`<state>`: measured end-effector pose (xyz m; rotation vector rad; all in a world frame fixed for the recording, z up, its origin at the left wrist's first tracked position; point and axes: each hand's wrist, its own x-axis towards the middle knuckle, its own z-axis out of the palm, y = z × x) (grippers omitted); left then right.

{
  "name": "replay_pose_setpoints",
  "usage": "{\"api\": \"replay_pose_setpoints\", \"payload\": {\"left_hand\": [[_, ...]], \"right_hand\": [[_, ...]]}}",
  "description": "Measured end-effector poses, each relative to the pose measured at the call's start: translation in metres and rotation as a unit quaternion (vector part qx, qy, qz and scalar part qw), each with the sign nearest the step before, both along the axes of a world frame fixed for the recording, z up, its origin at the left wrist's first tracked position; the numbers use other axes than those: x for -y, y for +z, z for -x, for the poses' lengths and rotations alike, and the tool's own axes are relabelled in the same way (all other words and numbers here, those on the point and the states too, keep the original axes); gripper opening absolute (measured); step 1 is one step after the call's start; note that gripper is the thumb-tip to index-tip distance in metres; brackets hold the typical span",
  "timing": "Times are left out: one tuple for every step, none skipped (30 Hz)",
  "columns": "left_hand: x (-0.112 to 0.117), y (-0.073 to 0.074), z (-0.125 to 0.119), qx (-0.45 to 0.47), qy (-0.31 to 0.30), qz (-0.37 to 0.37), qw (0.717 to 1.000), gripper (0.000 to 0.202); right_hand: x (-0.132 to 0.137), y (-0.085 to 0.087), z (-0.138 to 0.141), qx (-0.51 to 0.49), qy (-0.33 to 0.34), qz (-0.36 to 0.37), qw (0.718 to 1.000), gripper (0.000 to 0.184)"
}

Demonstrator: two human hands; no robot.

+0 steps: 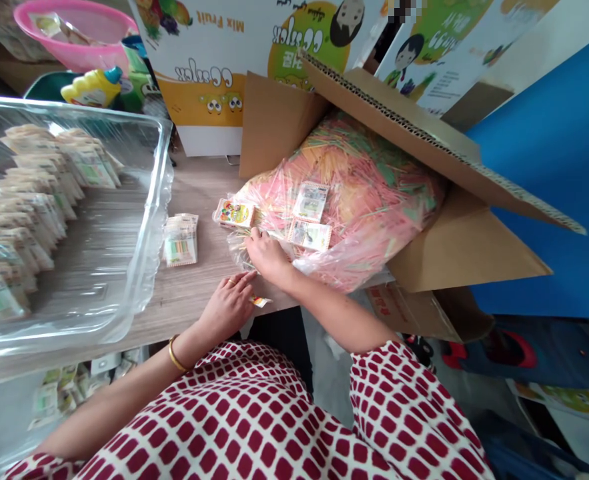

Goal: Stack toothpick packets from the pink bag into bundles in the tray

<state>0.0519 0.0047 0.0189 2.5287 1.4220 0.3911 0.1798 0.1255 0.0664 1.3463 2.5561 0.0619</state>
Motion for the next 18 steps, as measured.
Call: {"api": "replay_pose_setpoints", "payload": {"left_hand": [[0.0,0.0,0.0,-0.001,0.002,-0.001,1.0,0.018],[0.0,0.0,0.0,-0.003,0.002,-0.001,1.0,0.019],[0.0,0.001,-0.001,-0.004,0.0,0.0,1.0,0.019],[0.0,0.001,-0.001,-0.006,-0.003,0.0,1.0,0.02],[0.0,0.001,0.0,-0.006,-0.004,-0.001,1.0,0.02],[0.0,0.002,0.0,-0.005,-0.006,-0.002,1.0,0.021],[0.001,0.002,0.0,-0.004,-0.009,-0.004,1.0,0.021],[0.001,0.002,0.001,-0.002,-0.011,-0.007,1.0,0.021],[0.001,0.002,0.001,-0.001,-0.012,-0.01,1.0,0.021],[0.002,0.002,0.002,0.001,-0.012,-0.012,1.0,0.021],[0.002,0.002,0.002,0.002,-0.011,-0.013,1.0,0.021],[0.003,0.002,0.002,0.003,-0.01,-0.013,1.0,0.021],[0.003,0.001,0.002,0.003,-0.007,-0.011,1.0,0.021],[0.004,0.001,0.002,0.003,-0.006,-0.008,1.0,0.021],[0.004,0.0,0.002,0.003,-0.005,-0.005,1.0,0.021],[0.004,-0.001,0.002,0.003,-0.005,-0.002,1.0,0.021],[0.004,-0.001,0.002,0.002,-0.006,0.001,1.0,0.021],[0.004,-0.002,0.002,0.002,-0.005,0.002,1.0,0.021]], "right_hand": [[-0.001,0.001,-0.002,-0.004,-0.004,-0.008,1.0,0.033],[-0.002,0.002,-0.004,-0.012,-0.01,-0.017,1.0,0.033],[-0.003,0.005,-0.007,-0.024,-0.014,-0.028,0.999,0.033],[-0.004,0.008,-0.01,-0.04,-0.018,-0.041,0.998,0.033],[-0.005,0.012,-0.012,-0.058,-0.024,-0.052,0.997,0.034],[-0.005,0.016,-0.015,-0.074,-0.032,-0.057,0.995,0.035],[-0.005,0.02,-0.017,-0.088,-0.043,-0.052,0.994,0.037],[-0.005,0.023,-0.018,-0.096,-0.059,-0.034,0.993,0.037],[-0.006,0.025,-0.018,-0.096,-0.078,-0.007,0.992,0.038],[-0.006,0.026,-0.017,-0.091,-0.096,0.024,0.991,0.037],[-0.006,0.026,-0.015,-0.082,-0.109,0.049,0.989,0.037],[-0.006,0.024,-0.012,-0.072,-0.116,0.064,0.989,0.036],[-0.006,0.021,-0.008,-0.061,-0.117,0.067,0.989,0.035],[-0.007,0.017,-0.003,-0.053,-0.11,0.061,0.991,0.033],[-0.008,0.012,0.003,-0.046,-0.094,0.054,0.993,0.032],[-0.009,0.007,0.008,-0.038,-0.077,0.048,0.995,0.032],[-0.01,0.002,0.014,-0.03,-0.06,0.046,0.997,0.033],[-0.012,-0.002,0.019,-0.021,-0.048,0.046,0.998,0.034]]}}
